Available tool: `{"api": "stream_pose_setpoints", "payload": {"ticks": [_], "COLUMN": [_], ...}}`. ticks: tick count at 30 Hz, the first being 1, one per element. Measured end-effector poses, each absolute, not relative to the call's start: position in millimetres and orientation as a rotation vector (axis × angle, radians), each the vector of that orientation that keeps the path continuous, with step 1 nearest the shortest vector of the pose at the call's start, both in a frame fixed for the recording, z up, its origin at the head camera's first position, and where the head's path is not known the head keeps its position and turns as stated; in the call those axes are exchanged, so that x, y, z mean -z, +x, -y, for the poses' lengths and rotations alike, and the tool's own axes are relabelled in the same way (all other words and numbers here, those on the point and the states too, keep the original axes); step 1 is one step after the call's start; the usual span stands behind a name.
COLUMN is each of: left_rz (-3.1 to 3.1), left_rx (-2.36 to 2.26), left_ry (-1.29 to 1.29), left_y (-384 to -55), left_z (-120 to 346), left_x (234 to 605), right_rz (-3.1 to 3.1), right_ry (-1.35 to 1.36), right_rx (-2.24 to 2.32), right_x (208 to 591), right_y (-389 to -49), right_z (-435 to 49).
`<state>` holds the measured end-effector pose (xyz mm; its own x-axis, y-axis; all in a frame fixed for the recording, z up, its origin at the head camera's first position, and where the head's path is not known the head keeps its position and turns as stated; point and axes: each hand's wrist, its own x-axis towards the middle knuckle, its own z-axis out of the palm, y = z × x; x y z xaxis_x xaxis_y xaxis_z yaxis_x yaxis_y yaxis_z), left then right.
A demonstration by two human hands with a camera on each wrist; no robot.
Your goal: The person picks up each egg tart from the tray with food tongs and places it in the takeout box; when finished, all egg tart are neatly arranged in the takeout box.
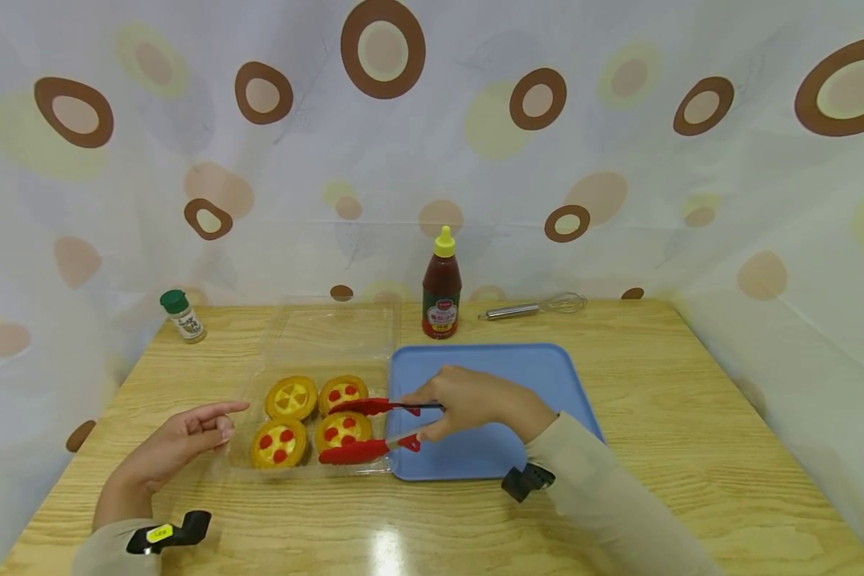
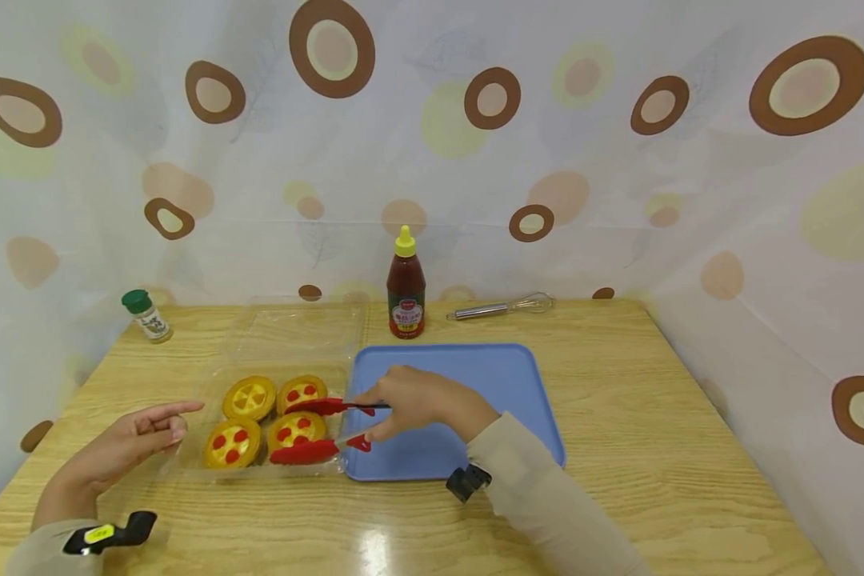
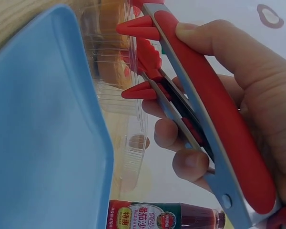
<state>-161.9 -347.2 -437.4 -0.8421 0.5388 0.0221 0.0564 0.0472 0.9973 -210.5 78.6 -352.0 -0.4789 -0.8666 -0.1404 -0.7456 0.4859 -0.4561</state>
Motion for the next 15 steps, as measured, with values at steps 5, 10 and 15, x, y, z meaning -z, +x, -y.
{"api": "stream_pose_setpoints", "payload": {"ticks": [5,10,15], "left_rz": [-1.993,-1.985,-1.973], "left_rx": [-1.846,-1.851,-1.854], "left_ry": [0.586,0.578,0.577], "left_y": [-161.6,-161.4,-161.5], "left_z": [347.6,347.4,347.4], "left_x": [438.3,437.7,437.4], "right_rz": [-2.381,-2.376,-2.373], "right_ry": [-1.319,-1.31,-1.326], "right_rx": [0.505,0.538,0.553], "right_x": [353.2,356.5,358.5], "right_y": [-213.3,-215.5,-216.3], "right_z": [-78.7,-80.0,-81.9]}}
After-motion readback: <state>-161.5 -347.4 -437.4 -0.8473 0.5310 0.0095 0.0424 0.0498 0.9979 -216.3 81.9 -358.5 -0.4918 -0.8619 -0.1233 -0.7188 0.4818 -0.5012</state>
